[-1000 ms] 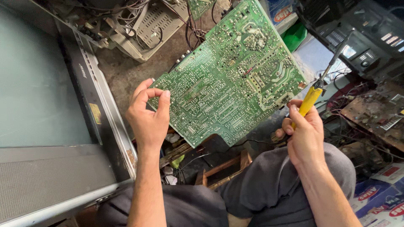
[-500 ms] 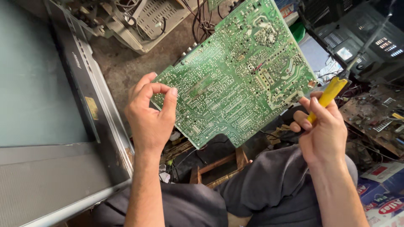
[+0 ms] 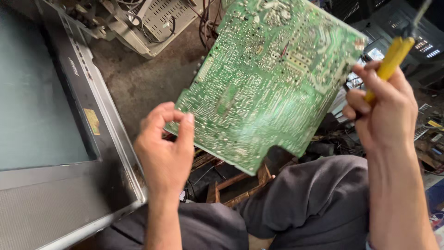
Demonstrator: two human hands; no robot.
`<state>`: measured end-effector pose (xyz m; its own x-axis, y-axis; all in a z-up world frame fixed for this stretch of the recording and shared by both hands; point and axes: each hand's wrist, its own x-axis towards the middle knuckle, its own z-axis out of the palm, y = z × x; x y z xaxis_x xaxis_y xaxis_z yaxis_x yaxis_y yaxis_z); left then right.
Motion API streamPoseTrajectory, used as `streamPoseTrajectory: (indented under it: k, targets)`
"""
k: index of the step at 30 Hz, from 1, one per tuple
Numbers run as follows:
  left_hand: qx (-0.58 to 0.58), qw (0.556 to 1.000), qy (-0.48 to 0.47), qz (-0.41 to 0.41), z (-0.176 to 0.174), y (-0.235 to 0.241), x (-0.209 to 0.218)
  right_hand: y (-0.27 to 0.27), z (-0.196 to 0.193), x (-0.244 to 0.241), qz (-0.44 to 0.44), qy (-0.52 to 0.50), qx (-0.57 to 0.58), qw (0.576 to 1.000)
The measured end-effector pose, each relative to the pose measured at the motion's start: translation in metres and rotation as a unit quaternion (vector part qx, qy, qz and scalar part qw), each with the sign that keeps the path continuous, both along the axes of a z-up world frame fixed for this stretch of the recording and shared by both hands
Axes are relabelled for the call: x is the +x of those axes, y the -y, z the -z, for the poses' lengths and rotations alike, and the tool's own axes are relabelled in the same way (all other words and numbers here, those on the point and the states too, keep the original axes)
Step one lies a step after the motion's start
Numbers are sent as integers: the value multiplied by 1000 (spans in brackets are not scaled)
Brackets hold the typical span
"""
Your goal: The person sits cross-legged on the floor and uses a soldering iron to work on a green circuit board. They repeatedly apply the soldering iron to various points on the board while holding it steady with their other hand.
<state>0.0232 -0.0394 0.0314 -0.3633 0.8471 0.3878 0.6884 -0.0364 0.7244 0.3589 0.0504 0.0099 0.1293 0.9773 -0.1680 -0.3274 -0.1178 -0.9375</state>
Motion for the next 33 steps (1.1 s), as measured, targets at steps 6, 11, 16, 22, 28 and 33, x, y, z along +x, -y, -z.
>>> streamPoseTrajectory:
  k: [6,11,16,22,28,33]
  targets:
    - [7,1000,-12,1,18,36,53,-47,18,5,-28,3,25,999]
    - [32,998,-39,22,33,41,63,-65,33,11,-63,7,42,997]
    - [23,997,-62,43,38,33,57,-69,25,6,-73,34,45,996]
    - [25,998,-44,39,40,30,51,-6,-5,-9,13,234,70,970]
    - [38,998,-40,31,48,26,46,60,2,-36,26,293,152,944]
    - [48,997,-51,39,55,25,47,64,13,-38,11,321,203,925]
